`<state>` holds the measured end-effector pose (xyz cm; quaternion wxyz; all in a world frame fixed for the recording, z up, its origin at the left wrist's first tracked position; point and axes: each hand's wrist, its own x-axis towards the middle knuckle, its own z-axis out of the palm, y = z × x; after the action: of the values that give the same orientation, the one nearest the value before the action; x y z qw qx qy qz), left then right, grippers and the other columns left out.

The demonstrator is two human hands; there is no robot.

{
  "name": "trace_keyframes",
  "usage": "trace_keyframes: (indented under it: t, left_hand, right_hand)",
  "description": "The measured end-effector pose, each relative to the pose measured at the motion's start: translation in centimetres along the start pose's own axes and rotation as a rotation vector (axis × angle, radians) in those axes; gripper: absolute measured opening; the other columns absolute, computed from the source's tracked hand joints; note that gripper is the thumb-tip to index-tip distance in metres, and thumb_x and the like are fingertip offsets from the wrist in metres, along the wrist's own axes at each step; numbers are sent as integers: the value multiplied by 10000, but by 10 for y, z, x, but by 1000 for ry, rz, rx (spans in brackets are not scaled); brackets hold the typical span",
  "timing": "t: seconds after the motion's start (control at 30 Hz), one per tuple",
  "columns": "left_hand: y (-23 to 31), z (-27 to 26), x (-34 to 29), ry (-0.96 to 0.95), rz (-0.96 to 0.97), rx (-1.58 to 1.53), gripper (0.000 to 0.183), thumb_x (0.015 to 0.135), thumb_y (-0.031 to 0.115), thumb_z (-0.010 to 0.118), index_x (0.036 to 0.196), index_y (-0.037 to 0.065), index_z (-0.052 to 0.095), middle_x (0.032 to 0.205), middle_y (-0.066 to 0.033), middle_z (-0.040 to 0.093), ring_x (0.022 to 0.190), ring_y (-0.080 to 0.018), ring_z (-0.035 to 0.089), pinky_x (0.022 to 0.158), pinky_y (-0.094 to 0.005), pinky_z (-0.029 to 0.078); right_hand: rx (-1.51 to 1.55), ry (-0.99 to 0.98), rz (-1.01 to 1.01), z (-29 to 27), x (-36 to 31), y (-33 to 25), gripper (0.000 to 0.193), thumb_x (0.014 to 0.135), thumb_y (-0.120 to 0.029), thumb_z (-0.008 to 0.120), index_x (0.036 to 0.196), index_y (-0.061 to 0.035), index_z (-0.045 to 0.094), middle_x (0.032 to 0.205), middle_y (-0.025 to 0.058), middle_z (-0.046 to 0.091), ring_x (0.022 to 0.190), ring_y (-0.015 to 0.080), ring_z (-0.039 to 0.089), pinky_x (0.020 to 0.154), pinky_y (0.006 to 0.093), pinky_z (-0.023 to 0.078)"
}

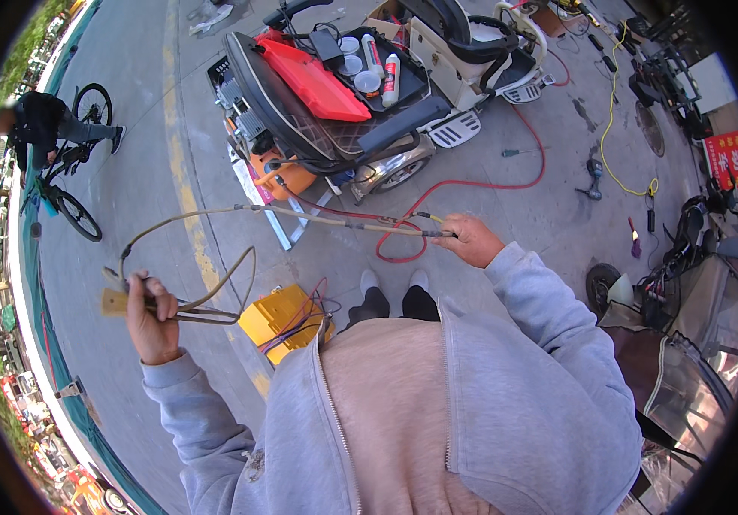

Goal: The person connects a yellow extension cord to a power strip and plugs it into a wall outlet. They then use a multimeter to measure voltage on a battery pack and connect a battery charger, observing the indicator lights.

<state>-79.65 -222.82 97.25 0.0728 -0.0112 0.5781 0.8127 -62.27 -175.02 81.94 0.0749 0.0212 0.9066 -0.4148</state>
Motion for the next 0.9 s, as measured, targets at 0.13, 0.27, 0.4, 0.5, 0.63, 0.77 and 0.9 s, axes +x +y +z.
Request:
trace_keyframes:
  t: [0.13, 0.27, 0.4, 0.5, 0.63, 0.77, 0.9]
  left_hand:
    - [-131, 96, -2, -329, -237, 350, 260, 981, 171, 492, 1120, -21, 598, 1015, -133, 696, 718, -101, 592, 575, -214, 438]
    - [-205, 144, -24, -592, -386, 469, 267, 984, 200, 499, 1062, -19, 632, 912, -107, 682, 836, -178, 668, 677, -278, 497]
    - [-203, 157, -27, -615, -574, 520, 280, 960, 275, 554, 818, 36, 585, 625, 2, 538, 554, -109, 505, 521, -282, 393]
    - [-182, 171, -24, -583, -589, 494, 257, 967, 270, 550, 842, 47, 575, 593, 39, 443, 507, -69, 380, 464, -268, 289]
    - [-152, 182, -25, -598, -558, 483, 234, 980, 243, 538, 964, 21, 608, 592, 72, 370, 495, -32, 308, 440, -229, 230]
    - [-128, 183, -35, -607, -508, 559, 212, 957, 226, 580, 974, 16, 608, 647, 55, 443, 548, -41, 381, 480, -225, 295]
    - [-110, 185, -55, -605, -405, 564, 194, 915, 225, 659, 928, 33, 635, 733, 23, 561, 655, -70, 488, 561, -255, 397]
  right_hand:
    - [-127, -90, -209, 25, 24, -31, 270, 814, -264, 704, 737, -34, 588, 790, 126, 554, 810, 325, 558, 702, 423, 441]
    - [-153, -108, -291, 41, 39, -33, 312, 831, -330, 681, 782, -24, 651, 852, 158, 593, 836, 352, 577, 721, 442, 448]
    - [54, -27, -262, 42, 46, -22, 318, 824, -328, 704, 800, -14, 657, 839, 154, 581, 803, 316, 574, 708, 412, 446]
    - [295, -73, -90, 32, 46, -13, 322, 837, -331, 705, 818, -12, 664, 807, 118, 565, 763, 236, 558, 697, 375, 441]
    - [475, -221, -41, 18, 43, 3, 406, 920, -407, 608, 872, -9, 673, 833, 65, 595, 779, 156, 546, 730, 333, 448]
    - [885, -200, 43, 28, 42, 20, 647, 986, -546, 367, 1024, 25, 668, 930, 91, 648, 908, 183, 587, 867, 320, 443]
    - [992, -287, 250, 46, 54, 31, 795, 980, -623, 237, 1156, 42, 636, 1047, 136, 666, 1028, 206, 592, 969, 327, 409]
